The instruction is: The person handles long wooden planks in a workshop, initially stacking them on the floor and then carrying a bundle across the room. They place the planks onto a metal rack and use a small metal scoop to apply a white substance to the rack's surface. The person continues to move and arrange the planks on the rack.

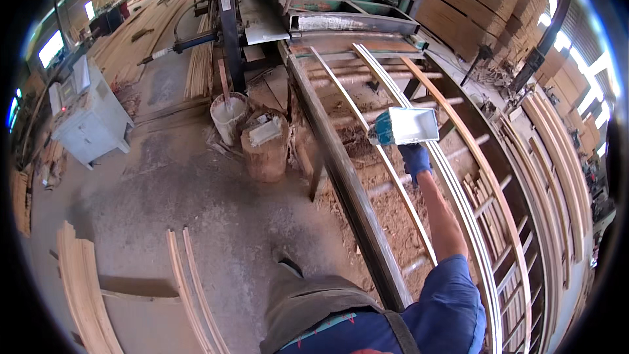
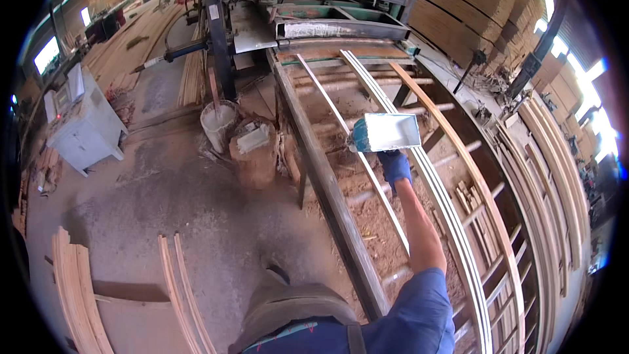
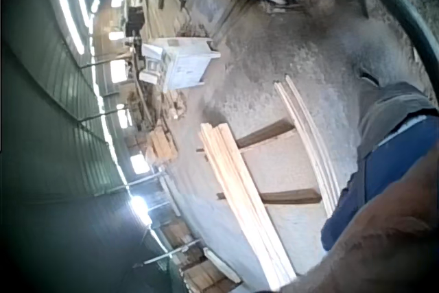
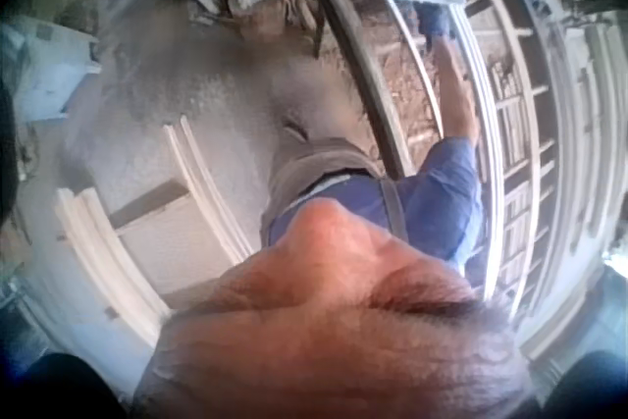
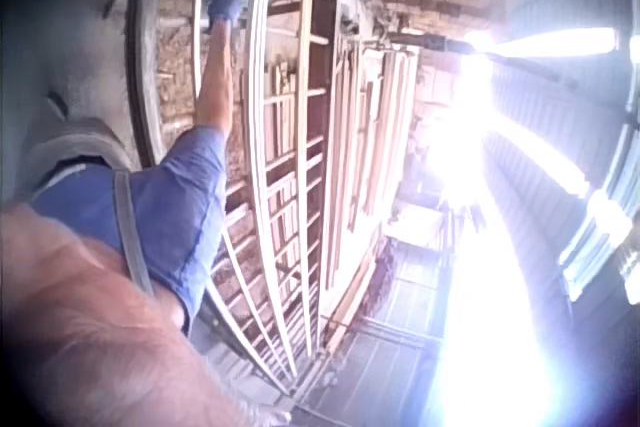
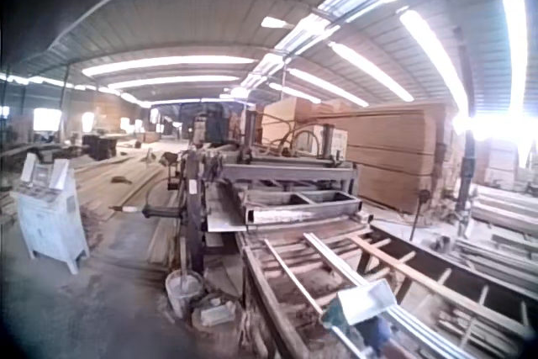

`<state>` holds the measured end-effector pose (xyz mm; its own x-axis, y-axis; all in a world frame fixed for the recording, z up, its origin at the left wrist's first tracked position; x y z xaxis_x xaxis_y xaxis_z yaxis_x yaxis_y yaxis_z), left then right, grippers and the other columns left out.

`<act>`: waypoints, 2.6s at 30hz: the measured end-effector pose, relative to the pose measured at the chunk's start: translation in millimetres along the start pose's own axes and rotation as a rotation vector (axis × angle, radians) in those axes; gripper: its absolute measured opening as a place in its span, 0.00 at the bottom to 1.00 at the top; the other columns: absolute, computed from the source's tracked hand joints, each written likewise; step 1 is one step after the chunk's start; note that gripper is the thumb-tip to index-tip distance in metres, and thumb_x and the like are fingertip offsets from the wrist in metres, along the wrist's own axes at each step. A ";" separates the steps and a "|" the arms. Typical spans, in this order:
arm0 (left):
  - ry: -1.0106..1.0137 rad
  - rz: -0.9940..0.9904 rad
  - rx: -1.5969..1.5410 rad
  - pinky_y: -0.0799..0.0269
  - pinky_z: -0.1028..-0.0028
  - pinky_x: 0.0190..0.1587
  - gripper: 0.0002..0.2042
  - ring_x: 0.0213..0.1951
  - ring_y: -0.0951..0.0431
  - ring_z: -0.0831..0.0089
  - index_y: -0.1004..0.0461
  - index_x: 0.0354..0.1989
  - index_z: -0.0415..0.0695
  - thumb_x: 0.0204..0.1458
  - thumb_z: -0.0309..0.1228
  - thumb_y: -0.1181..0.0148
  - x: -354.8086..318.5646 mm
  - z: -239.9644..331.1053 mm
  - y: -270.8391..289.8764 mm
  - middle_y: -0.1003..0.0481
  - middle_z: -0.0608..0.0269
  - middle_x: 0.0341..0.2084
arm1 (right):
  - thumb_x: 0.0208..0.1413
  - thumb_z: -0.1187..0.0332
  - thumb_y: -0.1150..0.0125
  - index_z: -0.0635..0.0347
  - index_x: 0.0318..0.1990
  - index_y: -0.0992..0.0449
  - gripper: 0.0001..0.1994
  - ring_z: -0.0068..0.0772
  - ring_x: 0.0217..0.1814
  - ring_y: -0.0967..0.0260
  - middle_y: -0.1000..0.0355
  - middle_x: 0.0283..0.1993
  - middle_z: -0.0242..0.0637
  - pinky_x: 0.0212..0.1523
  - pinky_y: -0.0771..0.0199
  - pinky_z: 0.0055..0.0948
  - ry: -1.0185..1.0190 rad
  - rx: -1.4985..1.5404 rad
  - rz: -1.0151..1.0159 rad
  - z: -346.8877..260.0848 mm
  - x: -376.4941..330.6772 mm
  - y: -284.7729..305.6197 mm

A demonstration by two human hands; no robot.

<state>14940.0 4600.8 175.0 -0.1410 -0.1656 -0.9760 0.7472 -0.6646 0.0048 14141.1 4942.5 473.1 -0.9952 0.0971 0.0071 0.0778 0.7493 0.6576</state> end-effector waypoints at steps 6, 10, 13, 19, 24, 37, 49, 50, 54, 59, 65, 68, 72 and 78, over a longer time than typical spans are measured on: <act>-0.221 -0.074 -0.144 0.26 0.58 0.41 0.19 0.38 0.19 0.61 0.30 0.52 0.47 0.58 0.46 0.47 67.3 289.5 -32.3 0.21 0.58 0.41 | 0.55 0.50 0.36 0.60 0.34 0.21 0.19 0.23 0.16 0.34 0.31 0.18 0.32 0.15 0.36 0.30 -0.043 0.150 0.010 -76.6 129.9 -63.1; -0.435 -0.105 -0.062 0.28 0.59 0.42 0.21 0.38 0.20 0.59 0.31 0.53 0.49 0.58 0.49 0.47 52.6 463.2 -107.2 0.22 0.54 0.42 | 0.54 0.50 0.36 0.62 0.40 0.19 0.21 0.32 0.28 0.25 0.23 0.28 0.43 0.29 0.28 0.37 0.004 -0.009 0.038 -110.5 241.4 -121.8; -0.369 -0.040 -0.053 0.27 0.59 0.43 0.21 0.39 0.20 0.58 0.31 0.54 0.50 0.57 0.47 0.47 80.4 505.6 -147.0 0.22 0.53 0.43 | 0.52 0.48 0.38 0.59 0.45 0.20 0.23 0.51 0.47 0.28 0.23 0.41 0.51 0.45 0.28 0.45 0.037 -0.142 0.001 -136.9 346.5 -194.9; -0.138 0.040 0.037 0.25 0.63 0.38 0.20 0.38 0.20 0.62 0.27 0.51 0.45 0.56 0.45 0.41 77.0 469.1 -186.0 0.21 0.55 0.38 | 0.53 0.46 0.44 0.58 0.46 0.21 0.25 0.61 0.54 0.31 0.26 0.47 0.57 0.52 0.30 0.51 0.044 -0.298 0.062 -224.2 497.0 -296.3; -0.012 0.080 0.027 0.24 0.64 0.37 0.19 0.37 0.20 0.63 0.26 0.50 0.45 0.57 0.45 0.42 59.8 503.6 -208.4 0.20 0.56 0.38 | 0.53 0.43 0.44 0.58 0.46 0.21 0.26 0.60 0.52 0.29 0.25 0.45 0.57 0.50 0.29 0.50 0.047 -0.231 0.090 -222.1 585.4 -349.2; 0.015 -0.074 0.176 0.29 0.63 0.42 0.17 0.36 0.20 0.68 0.26 0.48 0.50 0.60 0.48 0.46 135.5 711.1 -155.1 0.20 0.59 0.40 | 0.55 0.74 0.38 0.66 0.48 0.25 0.13 0.22 0.36 0.28 0.22 0.38 0.34 0.35 0.26 0.24 0.182 0.023 -0.152 -304.4 324.8 -277.6; 0.079 0.017 0.235 0.27 0.66 0.43 0.20 0.37 0.19 0.66 0.27 0.53 0.47 0.59 0.47 0.46 112.8 719.3 -70.0 0.20 0.56 0.41 | 0.54 0.55 0.43 0.58 0.40 0.21 0.16 0.58 0.41 0.26 0.24 0.38 0.52 0.39 0.25 0.47 0.146 -0.578 -0.585 -171.3 220.4 -545.2; 0.115 0.065 0.218 0.27 0.66 0.43 0.20 0.37 0.19 0.65 0.27 0.53 0.47 0.59 0.47 0.46 106.7 709.9 -58.7 0.20 0.56 0.41 | 0.55 0.55 0.44 0.61 0.38 0.21 0.17 0.58 0.40 0.25 0.24 0.38 0.53 0.40 0.25 0.49 0.098 -0.525 -0.516 -148.1 221.9 -570.8; 0.253 0.219 0.155 0.26 0.60 0.44 0.20 0.39 0.20 0.61 0.27 0.51 0.47 0.58 0.48 0.44 75.6 655.6 -24.6 0.21 0.55 0.40 | 0.58 0.55 0.47 0.59 0.41 0.22 0.17 0.57 0.43 0.25 0.23 0.41 0.52 0.43 0.25 0.50 0.094 -0.537 -0.532 -113.7 227.3 -637.5; 0.283 0.249 0.173 0.25 0.61 0.41 0.18 0.36 0.20 0.63 0.25 0.49 0.50 0.57 0.48 0.43 71.2 658.3 -30.2 0.20 0.59 0.39 | 0.60 0.62 0.50 0.57 0.46 0.22 0.14 0.49 0.51 0.27 0.24 0.49 0.46 0.49 0.28 0.44 0.127 -0.428 -0.527 -38.0 234.6 -685.7; -0.131 0.056 0.295 0.32 0.74 0.28 0.14 0.29 0.27 0.77 0.22 0.45 0.46 0.58 0.41 0.43 146.4 623.3 -21.1 0.24 0.67 0.30 | 0.58 0.55 0.50 0.60 0.39 0.21 0.18 0.52 0.44 0.24 0.22 0.40 0.51 0.47 0.26 0.48 0.184 -0.460 -0.578 -162.8 235.3 -598.0; -0.017 -0.154 0.413 0.33 0.72 0.26 0.13 0.28 0.27 0.74 0.24 0.46 0.47 0.58 0.41 0.44 188.4 703.5 -48.3 0.25 0.65 0.28 | 0.57 0.52 0.47 0.58 0.40 0.23 0.18 0.53 0.43 0.25 0.23 0.39 0.50 0.45 0.27 0.48 0.013 -0.516 -0.492 -151.1 196.6 -528.7; 0.012 -0.310 0.511 0.38 0.69 0.23 0.12 0.24 0.32 0.69 0.27 0.38 0.48 0.58 0.44 0.45 180.8 814.1 -166.2 0.29 0.65 0.24 | 0.56 0.53 0.46 0.54 0.42 0.24 0.16 0.53 0.42 0.25 0.23 0.33 0.48 0.43 0.27 0.49 -0.137 -0.354 -0.483 -125.9 87.9 -424.3; -0.274 -0.413 0.658 0.26 0.65 0.39 0.13 0.36 0.23 0.65 0.26 0.36 0.47 0.60 0.44 0.46 111.5 893.9 -336.8 0.25 0.65 0.29 | 0.57 0.56 0.46 0.52 0.46 0.23 0.15 0.55 0.41 0.25 0.23 0.37 0.48 0.41 0.25 0.48 -0.245 -0.186 -0.458 -141.0 -50.6 -252.7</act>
<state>14092.0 4154.9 259.0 -0.5382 0.0704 -0.8399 0.0787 -0.9880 -0.1332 14163.5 4656.0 412.8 -0.8806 -0.0454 -0.4718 -0.3936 0.6244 0.6747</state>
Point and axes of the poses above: each hand's wrist, its own x-axis towards the middle knuckle, its own y-axis out of the back of the hand, z = x × y, the point moved 1 cm from there along x, towards the middle knuckle
